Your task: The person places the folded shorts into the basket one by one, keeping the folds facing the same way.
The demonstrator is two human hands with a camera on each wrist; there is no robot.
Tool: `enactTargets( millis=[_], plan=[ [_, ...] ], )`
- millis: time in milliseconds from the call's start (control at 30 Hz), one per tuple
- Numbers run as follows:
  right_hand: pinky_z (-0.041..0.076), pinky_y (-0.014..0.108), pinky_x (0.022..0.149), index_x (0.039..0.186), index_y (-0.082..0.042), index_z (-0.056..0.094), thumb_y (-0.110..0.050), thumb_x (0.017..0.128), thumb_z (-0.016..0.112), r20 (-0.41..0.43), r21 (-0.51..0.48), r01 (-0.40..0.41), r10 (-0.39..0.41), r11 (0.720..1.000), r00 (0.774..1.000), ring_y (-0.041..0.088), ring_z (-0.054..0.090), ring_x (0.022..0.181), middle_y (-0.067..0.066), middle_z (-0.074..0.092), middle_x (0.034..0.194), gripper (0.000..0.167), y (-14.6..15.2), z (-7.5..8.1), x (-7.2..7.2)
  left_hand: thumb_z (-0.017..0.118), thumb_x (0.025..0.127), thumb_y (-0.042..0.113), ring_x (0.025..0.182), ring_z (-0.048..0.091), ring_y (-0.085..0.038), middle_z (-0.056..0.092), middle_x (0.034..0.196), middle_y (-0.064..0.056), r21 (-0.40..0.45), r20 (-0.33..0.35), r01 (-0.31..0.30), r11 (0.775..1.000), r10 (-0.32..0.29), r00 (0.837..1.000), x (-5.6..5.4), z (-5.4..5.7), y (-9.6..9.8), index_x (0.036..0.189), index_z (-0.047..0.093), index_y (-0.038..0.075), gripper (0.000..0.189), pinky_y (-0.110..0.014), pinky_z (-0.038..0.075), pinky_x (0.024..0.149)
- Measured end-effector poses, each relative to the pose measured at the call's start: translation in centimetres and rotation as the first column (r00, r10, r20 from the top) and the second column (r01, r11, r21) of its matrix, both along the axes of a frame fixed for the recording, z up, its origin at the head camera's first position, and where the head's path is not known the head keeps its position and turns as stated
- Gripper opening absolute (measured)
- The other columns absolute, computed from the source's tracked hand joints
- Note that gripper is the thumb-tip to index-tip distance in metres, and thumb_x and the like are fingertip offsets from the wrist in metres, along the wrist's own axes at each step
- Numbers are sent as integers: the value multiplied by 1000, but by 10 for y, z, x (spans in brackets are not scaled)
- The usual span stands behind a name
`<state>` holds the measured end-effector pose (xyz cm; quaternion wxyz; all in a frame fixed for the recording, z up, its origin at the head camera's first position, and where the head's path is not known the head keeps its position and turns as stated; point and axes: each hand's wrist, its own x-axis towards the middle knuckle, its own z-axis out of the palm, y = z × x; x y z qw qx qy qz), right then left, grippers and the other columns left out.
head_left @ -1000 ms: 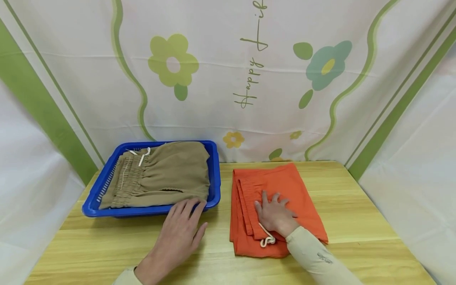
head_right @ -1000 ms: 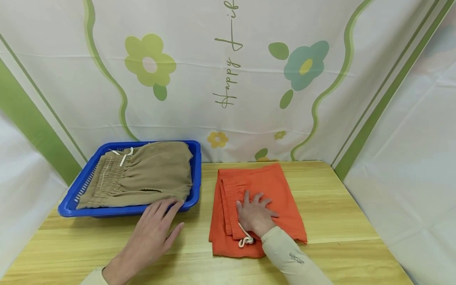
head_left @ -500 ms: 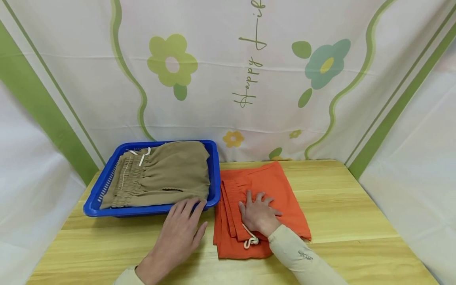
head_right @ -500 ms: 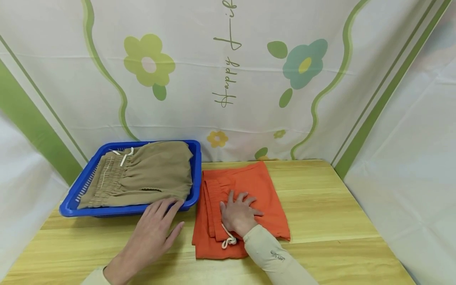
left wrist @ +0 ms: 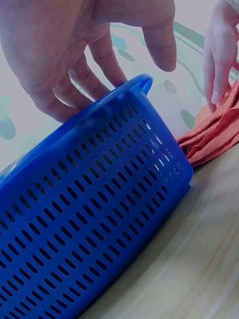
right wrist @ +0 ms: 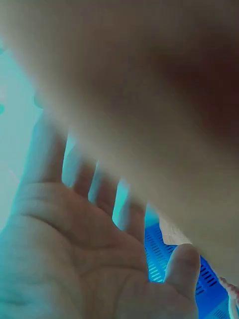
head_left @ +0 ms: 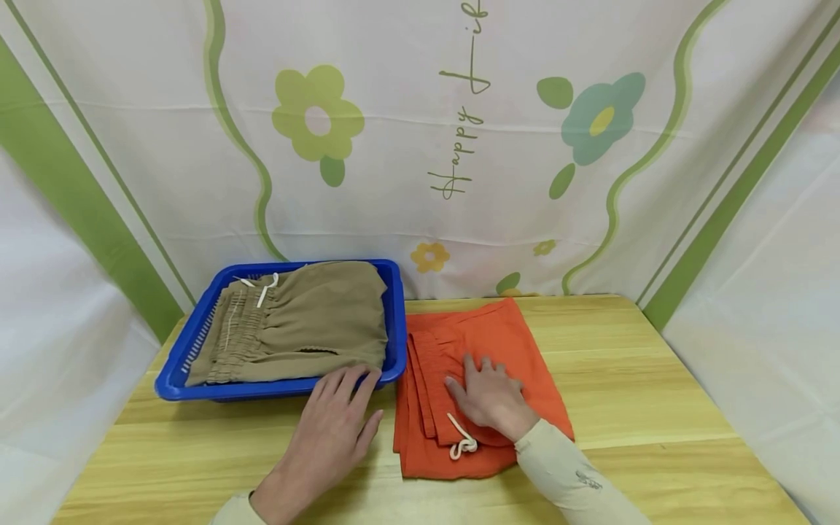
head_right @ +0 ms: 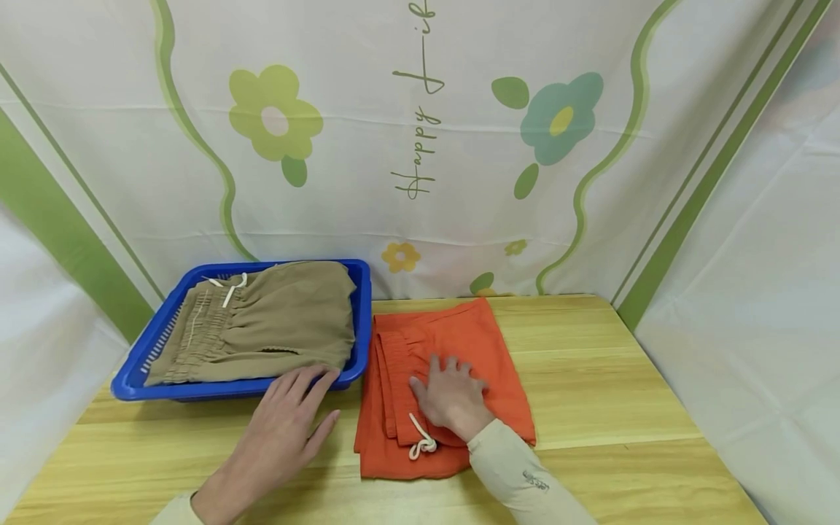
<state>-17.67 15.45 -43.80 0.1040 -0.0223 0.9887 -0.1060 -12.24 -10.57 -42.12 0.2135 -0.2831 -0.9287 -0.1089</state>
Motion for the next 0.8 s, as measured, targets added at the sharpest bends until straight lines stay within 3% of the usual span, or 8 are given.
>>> enactTargets(
  millis=[233, 400, 600, 800],
  plan=[
    [40, 70, 96, 153, -2, 43, -51, 105, 48, -61, -72, -98, 94, 993, 994, 48, 44, 132, 27, 45, 148, 68, 19, 7, 1, 74, 92, 29, 117, 57, -35, 60, 128, -15, 6, -3, 0, 1000, 0, 1000, 0, -1, 0, 133, 64, 4, 49, -52, 47, 99],
    [40, 67, 100, 150, -5, 46, -48, 104, 53, -113, -102, -201, 189, 974, 976, 44, 47, 132, 23, 49, 144, 63, 35, 7, -2, 74, 93, 29, 118, 57, -35, 60, 129, -15, 5, 3, -3, 1000, 3, 1000, 0, -1, 0, 134, 63, 4, 49, -53, 47, 99],
    [33, 72, 104, 152, -16, 48, -46, 103, 57, -107, -76, -305, 297, 949, 949, 45, 40, 138, 20, 46, 149, 58, 52, 0, -1, 75, 92, 29, 119, 57, -35, 60, 129, -15, 10, 9, -7, 1000, 7, 1000, 1, 0, 0, 134, 63, 4, 50, -53, 46, 100],
    [33, 71, 104, 152, -19, 49, -47, 104, 55, -120, -92, -332, 320, 939, 940, 41, 41, 138, 16, 47, 148, 57, 61, -10, 3, 75, 93, 29, 119, 56, -35, 60, 130, -15, 18, 33, -8, 1000, 7, 999, 1, 1, 0, 134, 63, 4, 49, -53, 46, 101]
  ],
)
